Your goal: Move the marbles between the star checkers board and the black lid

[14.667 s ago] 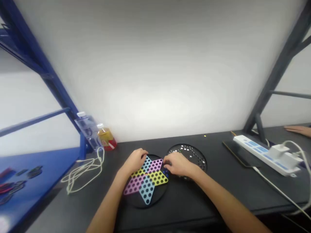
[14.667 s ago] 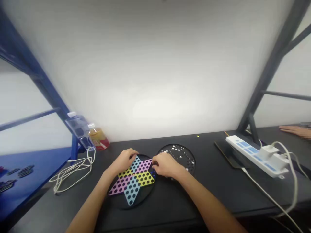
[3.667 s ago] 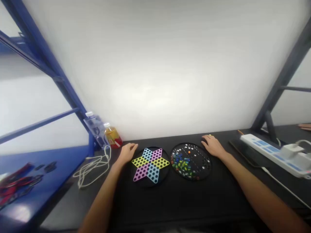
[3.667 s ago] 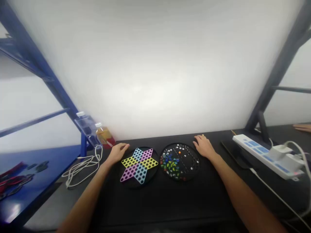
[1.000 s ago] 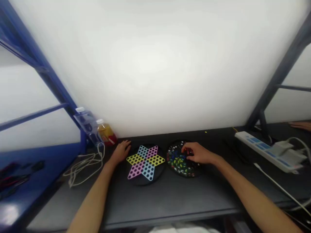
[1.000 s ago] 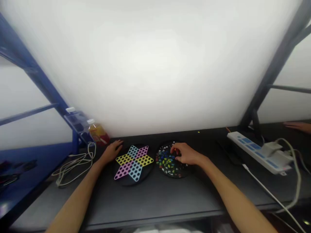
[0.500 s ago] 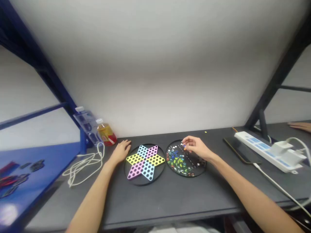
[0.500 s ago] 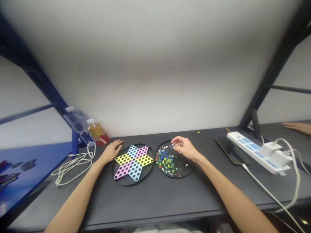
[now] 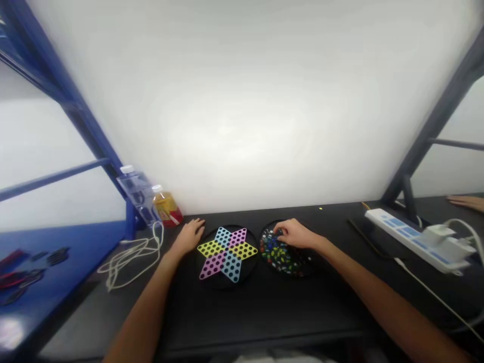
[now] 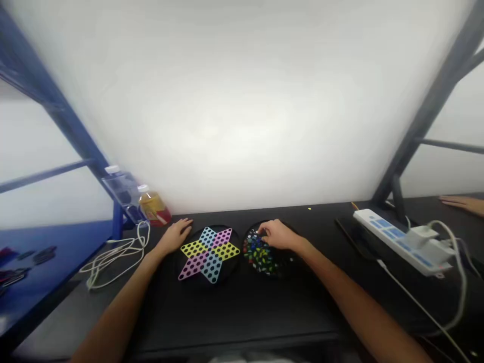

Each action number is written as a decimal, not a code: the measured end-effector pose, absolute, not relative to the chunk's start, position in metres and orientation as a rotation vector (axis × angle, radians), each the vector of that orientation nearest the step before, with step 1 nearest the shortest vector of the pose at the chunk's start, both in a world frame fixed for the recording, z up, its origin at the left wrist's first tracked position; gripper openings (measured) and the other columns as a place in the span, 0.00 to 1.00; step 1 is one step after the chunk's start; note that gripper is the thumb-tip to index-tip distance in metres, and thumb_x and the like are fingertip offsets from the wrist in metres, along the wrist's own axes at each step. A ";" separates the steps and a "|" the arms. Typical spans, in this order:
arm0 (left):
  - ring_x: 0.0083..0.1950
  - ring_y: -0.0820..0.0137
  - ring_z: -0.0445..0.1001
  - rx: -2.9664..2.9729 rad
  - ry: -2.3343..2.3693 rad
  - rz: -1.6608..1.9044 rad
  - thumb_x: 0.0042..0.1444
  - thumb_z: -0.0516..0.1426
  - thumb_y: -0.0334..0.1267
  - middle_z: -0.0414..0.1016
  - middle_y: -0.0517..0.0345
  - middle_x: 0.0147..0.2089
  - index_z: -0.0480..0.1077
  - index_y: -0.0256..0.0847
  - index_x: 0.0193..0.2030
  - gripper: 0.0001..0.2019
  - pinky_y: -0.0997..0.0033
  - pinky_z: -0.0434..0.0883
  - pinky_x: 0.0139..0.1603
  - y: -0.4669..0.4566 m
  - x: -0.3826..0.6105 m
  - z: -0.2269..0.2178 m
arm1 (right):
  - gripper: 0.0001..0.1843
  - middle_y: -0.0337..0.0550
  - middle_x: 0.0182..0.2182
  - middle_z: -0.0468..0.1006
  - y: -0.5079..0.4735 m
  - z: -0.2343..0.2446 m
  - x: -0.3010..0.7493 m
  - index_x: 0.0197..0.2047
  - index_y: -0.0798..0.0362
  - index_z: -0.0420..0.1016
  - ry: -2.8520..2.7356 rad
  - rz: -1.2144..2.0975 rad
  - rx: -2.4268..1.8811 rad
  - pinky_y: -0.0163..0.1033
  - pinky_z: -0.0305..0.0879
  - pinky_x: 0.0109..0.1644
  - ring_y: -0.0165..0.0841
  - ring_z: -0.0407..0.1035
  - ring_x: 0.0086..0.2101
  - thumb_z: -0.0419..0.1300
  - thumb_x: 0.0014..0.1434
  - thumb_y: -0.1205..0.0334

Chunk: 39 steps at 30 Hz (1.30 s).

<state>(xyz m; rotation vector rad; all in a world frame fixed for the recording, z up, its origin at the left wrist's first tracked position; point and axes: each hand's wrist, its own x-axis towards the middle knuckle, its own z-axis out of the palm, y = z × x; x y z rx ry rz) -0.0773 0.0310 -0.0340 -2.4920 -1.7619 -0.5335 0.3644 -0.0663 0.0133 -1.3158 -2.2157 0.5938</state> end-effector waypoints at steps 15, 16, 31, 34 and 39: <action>0.68 0.55 0.58 -2.485 -1.771 -0.493 0.64 0.44 0.48 0.62 0.45 0.66 0.65 0.38 0.63 0.26 0.48 0.55 0.66 0.027 -0.074 -0.031 | 0.20 0.36 0.25 0.66 -0.067 0.023 0.358 0.33 0.53 0.67 -1.318 1.640 -1.002 0.32 0.37 0.19 0.23 0.46 0.17 0.55 0.56 0.43; 0.68 0.55 0.58 -2.486 -1.774 -0.489 0.64 0.44 0.48 0.62 0.45 0.66 0.64 0.38 0.63 0.26 0.48 0.55 0.66 0.027 -0.074 -0.030 | 0.20 0.35 0.23 0.66 -0.066 0.021 0.354 0.30 0.53 0.65 -1.365 1.551 -1.080 0.32 0.37 0.19 0.22 0.45 0.17 0.55 0.56 0.42; 0.68 0.55 0.58 -2.490 -1.778 -0.512 0.64 0.44 0.47 0.64 0.46 0.66 0.65 0.39 0.63 0.25 0.47 0.55 0.66 0.025 -0.073 -0.029 | 0.08 0.38 0.22 0.72 -0.073 0.019 0.344 0.32 0.54 0.79 -2.301 0.550 -1.407 0.34 0.51 0.29 0.28 0.62 0.24 0.60 0.54 0.60; 0.68 0.55 0.58 -2.492 -1.780 -0.508 0.65 0.44 0.47 0.63 0.45 0.66 0.65 0.38 0.63 0.25 0.47 0.55 0.66 0.025 -0.073 -0.029 | 0.07 0.38 0.21 0.71 -0.070 0.016 0.344 0.30 0.55 0.77 -2.186 0.643 -1.409 0.33 0.51 0.29 0.28 0.61 0.24 0.60 0.52 0.61; 0.68 0.55 0.58 -2.487 -1.773 -0.497 0.65 0.44 0.47 0.63 0.44 0.66 0.65 0.38 0.63 0.26 0.48 0.56 0.66 0.027 -0.074 -0.031 | 0.12 0.33 0.19 0.61 -0.070 0.023 0.355 0.32 0.53 0.69 -1.483 1.357 -1.187 0.32 0.41 0.21 0.24 0.49 0.19 0.56 0.54 0.52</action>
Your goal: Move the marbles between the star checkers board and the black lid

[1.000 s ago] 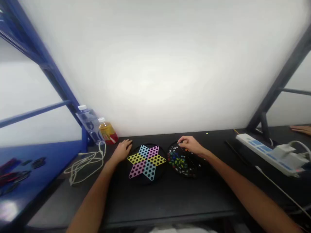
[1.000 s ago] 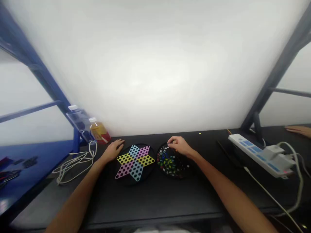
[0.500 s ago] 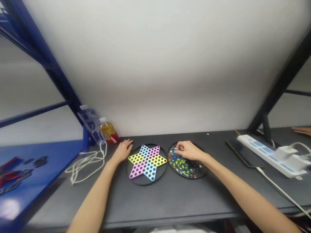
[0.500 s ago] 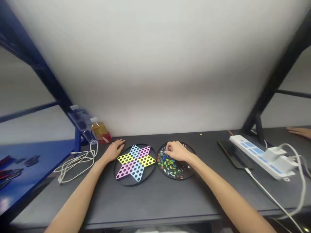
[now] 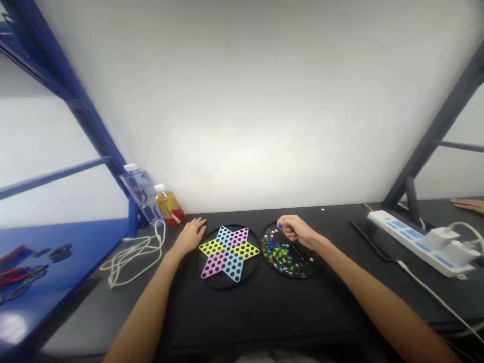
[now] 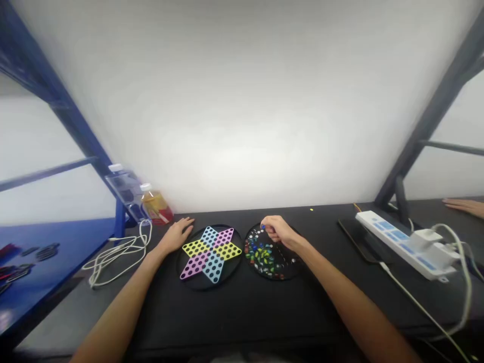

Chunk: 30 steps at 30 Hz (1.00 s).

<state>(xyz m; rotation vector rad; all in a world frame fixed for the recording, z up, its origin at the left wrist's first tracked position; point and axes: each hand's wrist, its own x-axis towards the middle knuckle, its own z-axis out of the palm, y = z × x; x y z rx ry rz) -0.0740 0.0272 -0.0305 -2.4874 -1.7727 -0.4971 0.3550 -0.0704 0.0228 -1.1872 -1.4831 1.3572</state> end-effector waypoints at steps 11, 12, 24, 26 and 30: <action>0.68 0.54 0.58 -2.482 -1.766 -0.496 0.65 0.44 0.48 0.63 0.44 0.66 0.65 0.37 0.63 0.26 0.48 0.56 0.66 0.025 -0.074 -0.030 | 0.16 0.36 0.20 0.66 -0.080 0.024 0.342 0.24 0.55 0.72 -1.870 0.756 -1.304 0.33 0.49 0.27 0.27 0.56 0.23 0.60 0.54 0.51; 0.68 0.54 0.58 -2.482 -1.769 -0.499 0.65 0.44 0.48 0.63 0.44 0.66 0.65 0.37 0.63 0.26 0.48 0.56 0.66 0.025 -0.074 -0.030 | 0.13 0.37 0.21 0.68 -0.082 0.026 0.343 0.26 0.55 0.75 -1.982 0.648 -1.328 0.33 0.50 0.28 0.27 0.58 0.24 0.61 0.54 0.53; 0.68 0.54 0.58 -2.494 -1.781 -0.514 0.64 0.44 0.47 0.63 0.44 0.66 0.65 0.38 0.63 0.25 0.47 0.56 0.66 0.023 -0.072 -0.027 | 0.06 0.37 0.22 0.72 -0.081 0.021 0.339 0.34 0.53 0.80 -2.318 0.497 -1.402 0.34 0.51 0.31 0.28 0.62 0.24 0.62 0.53 0.63; 0.68 0.54 0.59 -2.492 -1.781 -0.514 0.64 0.44 0.47 0.63 0.44 0.66 0.65 0.38 0.63 0.25 0.47 0.56 0.66 0.023 -0.072 -0.027 | 0.06 0.37 0.22 0.71 -0.081 0.020 0.340 0.33 0.53 0.80 -2.327 0.510 -1.393 0.34 0.50 0.30 0.28 0.61 0.24 0.62 0.53 0.62; 0.68 0.54 0.59 -2.493 -1.770 -0.520 0.64 0.44 0.48 0.63 0.43 0.66 0.65 0.37 0.62 0.26 0.47 0.56 0.66 0.025 -0.073 -0.028 | 0.09 0.37 0.20 0.68 -0.081 0.017 0.346 0.31 0.54 0.77 -2.107 0.669 -1.392 0.33 0.49 0.28 0.27 0.58 0.23 0.61 0.54 0.57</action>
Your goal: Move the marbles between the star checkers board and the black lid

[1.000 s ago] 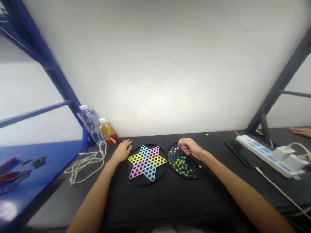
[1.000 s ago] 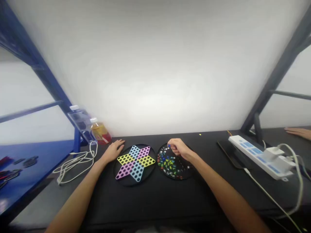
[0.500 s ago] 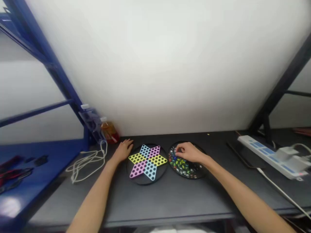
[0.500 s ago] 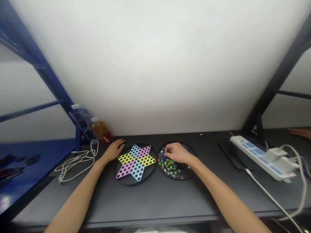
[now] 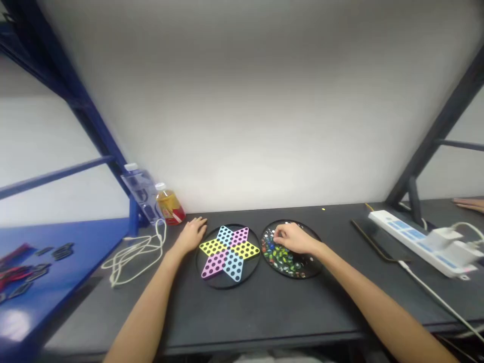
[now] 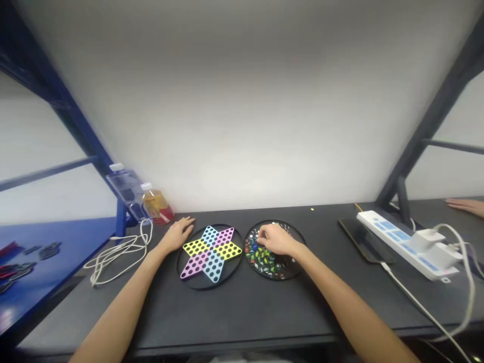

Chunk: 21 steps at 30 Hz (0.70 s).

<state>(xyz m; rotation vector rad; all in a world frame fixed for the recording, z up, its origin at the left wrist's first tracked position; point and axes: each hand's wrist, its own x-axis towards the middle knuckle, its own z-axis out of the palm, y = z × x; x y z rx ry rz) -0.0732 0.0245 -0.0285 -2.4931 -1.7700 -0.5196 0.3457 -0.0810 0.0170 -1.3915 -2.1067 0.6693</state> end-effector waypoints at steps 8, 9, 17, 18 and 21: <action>0.68 0.54 0.58 -2.487 -1.791 -0.503 0.64 0.44 0.47 0.62 0.45 0.66 0.65 0.37 0.63 0.26 0.47 0.55 0.66 0.024 -0.072 -0.028 | 0.23 0.35 0.22 0.61 -0.067 0.019 0.357 0.31 0.53 0.66 -1.111 1.550 -0.995 0.31 0.35 0.18 0.24 0.47 0.18 0.54 0.56 0.39; 0.68 0.54 0.58 -2.491 -1.787 -0.507 0.64 0.44 0.47 0.63 0.45 0.66 0.65 0.38 0.63 0.26 0.47 0.55 0.66 0.024 -0.072 -0.028 | 0.23 0.36 0.22 0.62 -0.066 0.019 0.355 0.28 0.53 0.65 -1.091 1.513 -1.012 0.31 0.34 0.18 0.24 0.47 0.18 0.55 0.56 0.40; 0.68 0.55 0.59 -2.475 -1.769 -0.521 0.64 0.44 0.48 0.64 0.45 0.65 0.66 0.38 0.62 0.26 0.48 0.56 0.66 0.027 -0.074 -0.032 | 0.26 0.37 0.15 0.64 -0.080 0.018 0.338 0.19 0.55 0.70 -1.885 0.649 -1.359 0.34 0.48 0.26 0.27 0.56 0.20 0.55 0.60 0.45; 0.68 0.55 0.59 -2.480 -1.763 -0.521 0.64 0.44 0.48 0.64 0.45 0.65 0.66 0.38 0.62 0.26 0.48 0.56 0.66 0.027 -0.074 -0.032 | 0.23 0.38 0.17 0.68 -0.082 0.019 0.335 0.21 0.55 0.73 -1.977 0.560 -1.342 0.34 0.50 0.28 0.28 0.59 0.21 0.56 0.60 0.47; 0.67 0.54 0.59 -2.489 -1.758 -0.510 0.64 0.44 0.47 0.64 0.44 0.65 0.66 0.37 0.62 0.26 0.48 0.56 0.66 0.026 -0.073 -0.031 | 0.14 0.40 0.25 0.77 -0.087 0.021 0.328 0.29 0.53 0.79 -2.140 0.444 -1.303 0.34 0.54 0.33 0.30 0.66 0.27 0.58 0.59 0.54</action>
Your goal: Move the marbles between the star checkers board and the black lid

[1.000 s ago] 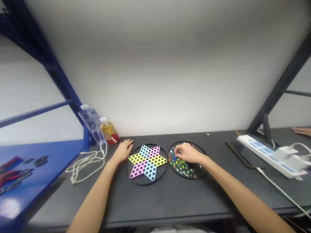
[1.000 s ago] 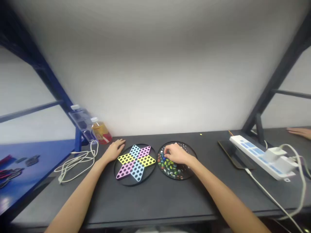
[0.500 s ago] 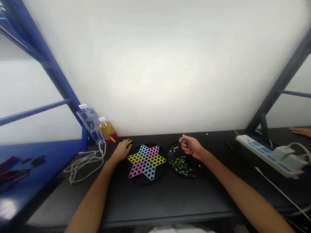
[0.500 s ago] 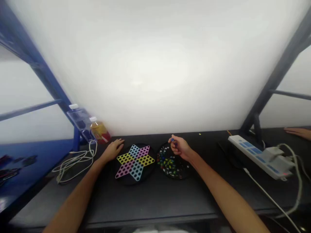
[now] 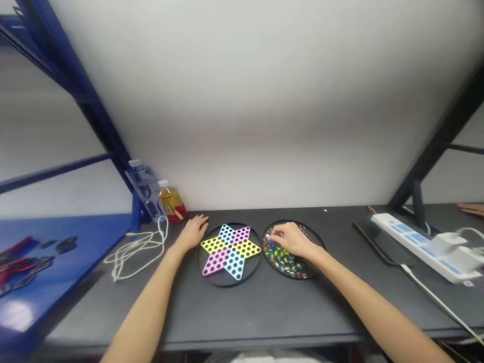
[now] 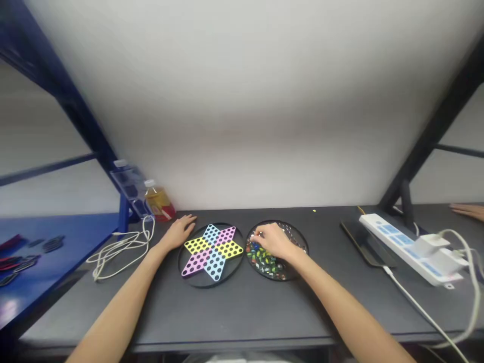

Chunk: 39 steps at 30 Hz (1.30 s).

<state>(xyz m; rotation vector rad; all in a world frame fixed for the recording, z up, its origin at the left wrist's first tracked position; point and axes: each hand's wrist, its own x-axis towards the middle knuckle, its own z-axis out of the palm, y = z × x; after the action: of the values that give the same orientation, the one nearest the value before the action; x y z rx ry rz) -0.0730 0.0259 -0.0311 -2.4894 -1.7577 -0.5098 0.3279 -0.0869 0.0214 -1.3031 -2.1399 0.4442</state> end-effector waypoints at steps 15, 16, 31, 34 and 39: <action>0.68 0.54 0.58 -2.479 -1.759 -0.504 0.64 0.43 0.48 0.63 0.45 0.66 0.65 0.38 0.63 0.26 0.48 0.56 0.66 0.028 -0.075 -0.034 | 0.11 0.44 0.28 0.82 -0.080 0.015 0.326 0.30 0.52 0.83 -2.219 0.488 -1.429 0.35 0.58 0.34 0.34 0.72 0.29 0.62 0.55 0.56; 0.68 0.54 0.58 -2.481 -1.752 -0.506 0.65 0.43 0.48 0.63 0.45 0.66 0.65 0.38 0.63 0.26 0.48 0.56 0.66 0.028 -0.075 -0.034 | 0.11 0.44 0.27 0.81 -0.080 0.014 0.325 0.29 0.52 0.82 -2.215 0.503 -1.441 0.35 0.57 0.34 0.34 0.72 0.29 0.61 0.55 0.56; 0.68 0.54 0.58 -2.476 -1.764 -0.490 0.65 0.44 0.47 0.63 0.45 0.66 0.66 0.38 0.62 0.25 0.50 0.56 0.66 0.027 -0.074 -0.033 | 0.18 0.26 0.16 0.48 -0.073 0.022 0.360 0.38 0.56 0.74 -1.143 1.510 -0.921 0.32 0.35 0.17 0.22 0.36 0.16 0.62 0.54 0.48; 0.68 0.55 0.58 -2.480 -1.752 -0.493 0.65 0.44 0.47 0.63 0.46 0.66 0.66 0.38 0.62 0.25 0.50 0.56 0.66 0.027 -0.074 -0.033 | 0.17 0.29 0.18 0.53 -0.067 0.018 0.362 0.33 0.55 0.70 -1.042 1.620 -0.825 0.31 0.34 0.17 0.21 0.36 0.16 0.60 0.56 0.47; 0.68 0.56 0.59 -2.468 -1.749 -0.487 0.65 0.44 0.47 0.64 0.46 0.66 0.65 0.39 0.63 0.25 0.49 0.56 0.66 0.028 -0.074 -0.033 | 0.26 0.30 0.15 0.52 -0.070 0.009 0.344 0.19 0.52 0.57 -1.434 1.198 -1.164 0.33 0.39 0.20 0.23 0.43 0.16 0.57 0.58 0.43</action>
<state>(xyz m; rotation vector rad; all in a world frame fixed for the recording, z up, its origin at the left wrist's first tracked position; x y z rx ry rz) -0.0741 0.0276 -0.0330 -2.4676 -1.7495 -0.4866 0.3437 -0.0696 0.0086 -1.1637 -1.4337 1.1982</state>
